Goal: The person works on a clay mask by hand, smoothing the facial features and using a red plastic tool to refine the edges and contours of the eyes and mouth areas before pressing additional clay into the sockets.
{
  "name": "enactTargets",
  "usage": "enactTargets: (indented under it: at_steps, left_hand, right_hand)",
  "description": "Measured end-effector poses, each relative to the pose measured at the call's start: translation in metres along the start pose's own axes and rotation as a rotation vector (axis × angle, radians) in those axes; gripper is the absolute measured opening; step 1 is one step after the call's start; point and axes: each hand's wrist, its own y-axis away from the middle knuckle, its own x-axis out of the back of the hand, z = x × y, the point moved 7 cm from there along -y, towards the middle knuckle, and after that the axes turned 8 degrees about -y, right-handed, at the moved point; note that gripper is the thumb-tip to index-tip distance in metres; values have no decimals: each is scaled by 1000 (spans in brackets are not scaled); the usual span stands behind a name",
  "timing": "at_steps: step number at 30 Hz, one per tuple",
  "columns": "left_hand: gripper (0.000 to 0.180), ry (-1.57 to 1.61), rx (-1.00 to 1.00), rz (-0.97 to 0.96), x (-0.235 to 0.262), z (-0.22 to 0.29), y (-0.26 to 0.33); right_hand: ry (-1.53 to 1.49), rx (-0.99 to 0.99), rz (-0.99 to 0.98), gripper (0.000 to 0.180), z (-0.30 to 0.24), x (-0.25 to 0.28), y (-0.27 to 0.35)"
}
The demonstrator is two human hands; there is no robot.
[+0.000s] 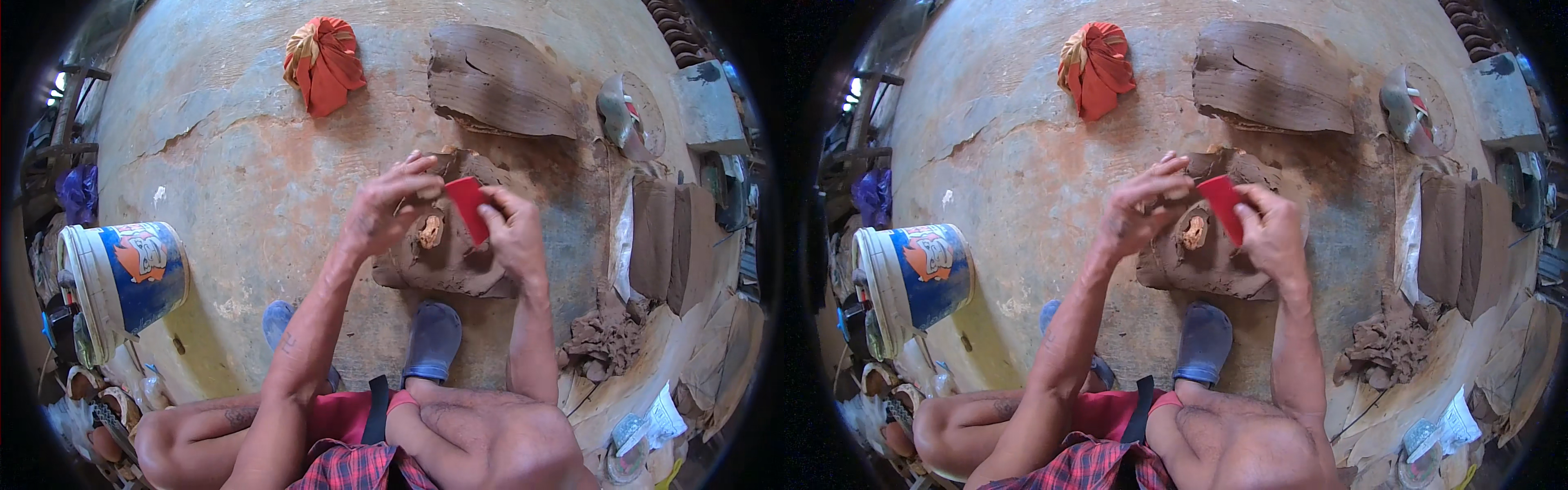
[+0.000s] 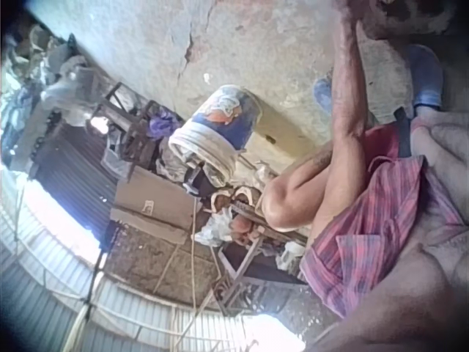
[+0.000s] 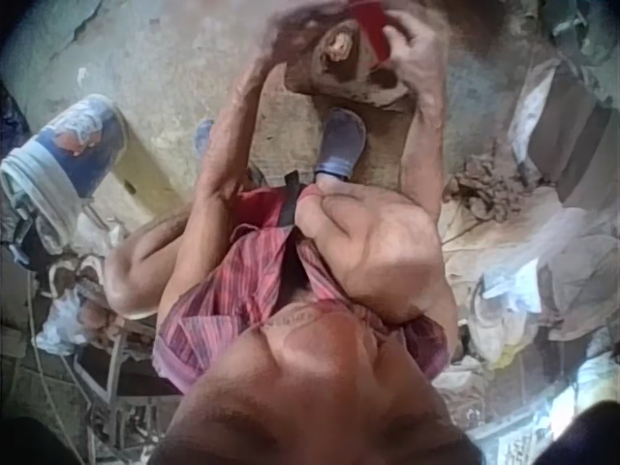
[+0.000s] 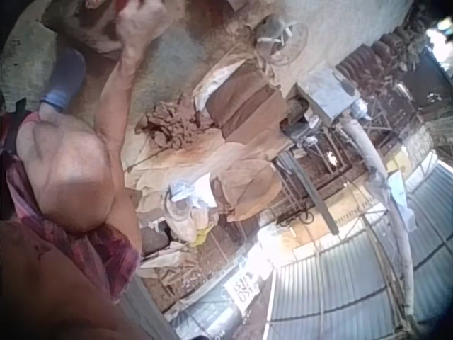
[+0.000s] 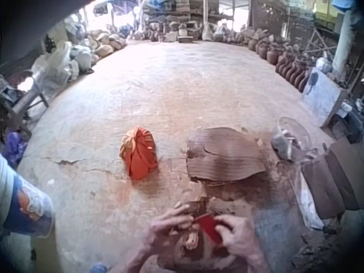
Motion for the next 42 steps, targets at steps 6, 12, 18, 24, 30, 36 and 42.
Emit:
enactTargets:
  at_steps: [6, 12, 18, 24, 30, 36, 42]
  left_hand:
    - [59, 873, 375, 72, -14, 10, -5]
    - [44, 166, 292, -118, -72, 39, 31]
    - [61, -179, 411, -158, -101, 55, 39]
    - [65, -228, 490, -105, -113, 48, 36]
    - [63, -257, 462, -37, -113, 44, 36]
    - [64, -243, 454, 3, -106, 47, 37]
    - [76, -207, 386, -76, -107, 47, 35]
  right_hand:
    - [307, 12, 149, 24, 22, 60, -2]
    - [535, 58, -30, 35, 41, 33, -16]
    - [603, 105, -75, 33, 37, 27, -27]
    - [724, 50, -173, 35, 37, 23, -31]
    - [762, 43, -248, 36, 34, 21, -30]
    - [732, -34, -402, 33, 42, 17, 0]
    - [623, 65, -371, 35, 41, 31, 23]
